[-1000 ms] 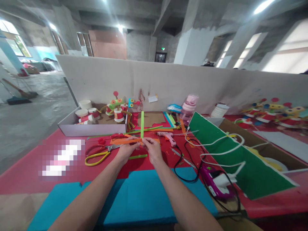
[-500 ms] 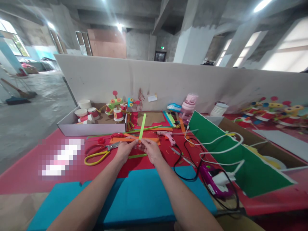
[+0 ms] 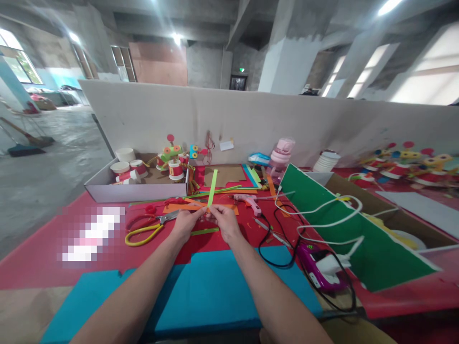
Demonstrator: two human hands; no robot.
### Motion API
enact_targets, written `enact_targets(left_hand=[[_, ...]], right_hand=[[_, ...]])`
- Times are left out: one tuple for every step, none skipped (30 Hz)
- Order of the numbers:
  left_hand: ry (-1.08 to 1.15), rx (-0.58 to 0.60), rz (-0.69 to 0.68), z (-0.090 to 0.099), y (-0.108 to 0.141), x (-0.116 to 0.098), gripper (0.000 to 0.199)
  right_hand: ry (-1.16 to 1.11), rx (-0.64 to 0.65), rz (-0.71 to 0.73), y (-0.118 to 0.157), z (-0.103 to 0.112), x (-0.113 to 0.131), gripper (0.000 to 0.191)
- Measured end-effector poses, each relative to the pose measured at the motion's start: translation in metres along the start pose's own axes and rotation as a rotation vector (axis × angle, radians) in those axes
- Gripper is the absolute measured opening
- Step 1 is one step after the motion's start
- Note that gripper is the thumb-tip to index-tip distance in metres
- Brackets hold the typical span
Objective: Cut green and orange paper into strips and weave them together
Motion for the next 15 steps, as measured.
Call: enact_targets(left_hand=[[0.001, 0.002, 0.001, 0.0002, -0.0001, 0.0, 0.029], [-0.004, 0.0, -0.002, 0.0007, -0.0002, -0.0002, 0.029], [-0.014, -0.008, -0.01, 0.0017, -0.0003, -0.0008, 0.029], [-0.026, -0.017, -0.017, 0.0028, -0.0004, -0.0013, 0.029], [-0.038, -0.026, -0.022, 0.0038, -0.0005, -0.0017, 0.029], [-0.048, -0.031, -0.023, 0.0047, -0.0005, -0.0018, 0.029], [-0.054, -0.031, -0.023, 0.0051, -0.0006, -0.0018, 0.029], [-0.055, -0.027, -0.022, 0.0052, -0.0007, -0.0015, 0.029], [-0.049, -0.022, -0.02, 0.0053, -0.0008, -0.0011, 0.029], [-0.038, -0.018, -0.018, 0.0053, -0.001, -0.0005, 0.029], [-0.025, -0.014, -0.011, 0.0053, -0.0012, 0.0004, 0.028], [-0.01, -0.008, -0.003, 0.005, -0.0014, 0.0013, 0.028], [0.006, 0.003, 0.006, 0.0042, -0.0017, 0.002, 0.028], [0.025, 0.018, 0.013, 0.0029, -0.0019, 0.0025, 0.029], [0.043, 0.036, 0.019, 0.001, -0.0021, 0.0025, 0.029]], right_hand=[[0.007, 0.009, 0.002, 0.0002, -0.0005, 0.0004, 0.034], [0.013, 0.023, -0.001, 0.0005, -0.0014, 0.0006, 0.034], [0.016, 0.04, -0.007, 0.0009, -0.0023, 0.0007, 0.034], [0.021, 0.054, -0.011, 0.0013, -0.0031, 0.0009, 0.034], [0.027, 0.063, -0.012, 0.0017, -0.0036, 0.0012, 0.033], [0.037, 0.068, -0.009, 0.0021, -0.0039, 0.0018, 0.033], [0.048, 0.066, -0.001, 0.0023, -0.0037, 0.0025, 0.032], [0.06, 0.06, 0.012, 0.0023, -0.0033, 0.0035, 0.031], [0.071, 0.052, 0.027, 0.0023, -0.0027, 0.0044, 0.03], [0.08, 0.042, 0.042, 0.0021, -0.0021, 0.0054, 0.028], [0.087, 0.033, 0.056, 0.0017, -0.0016, 0.0062, 0.027], [0.089, 0.021, 0.068, 0.0013, -0.001, 0.0068, 0.025], [0.086, 0.004, 0.08, 0.001, -0.0003, 0.0074, 0.024], [0.078, -0.014, 0.091, 0.0007, 0.0002, 0.0077, 0.023], [0.064, -0.032, 0.102, 0.0007, 0.0003, 0.008, 0.022]])
Point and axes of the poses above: each hand's wrist, its own y-axis away from the middle knuckle, its own z-axis out of the back of the hand, x = y × z, the point moved 6 cm from there along -y, towards the middle knuckle, and after that the axes turned 6 degrees about -z, right-handed, at the moved point
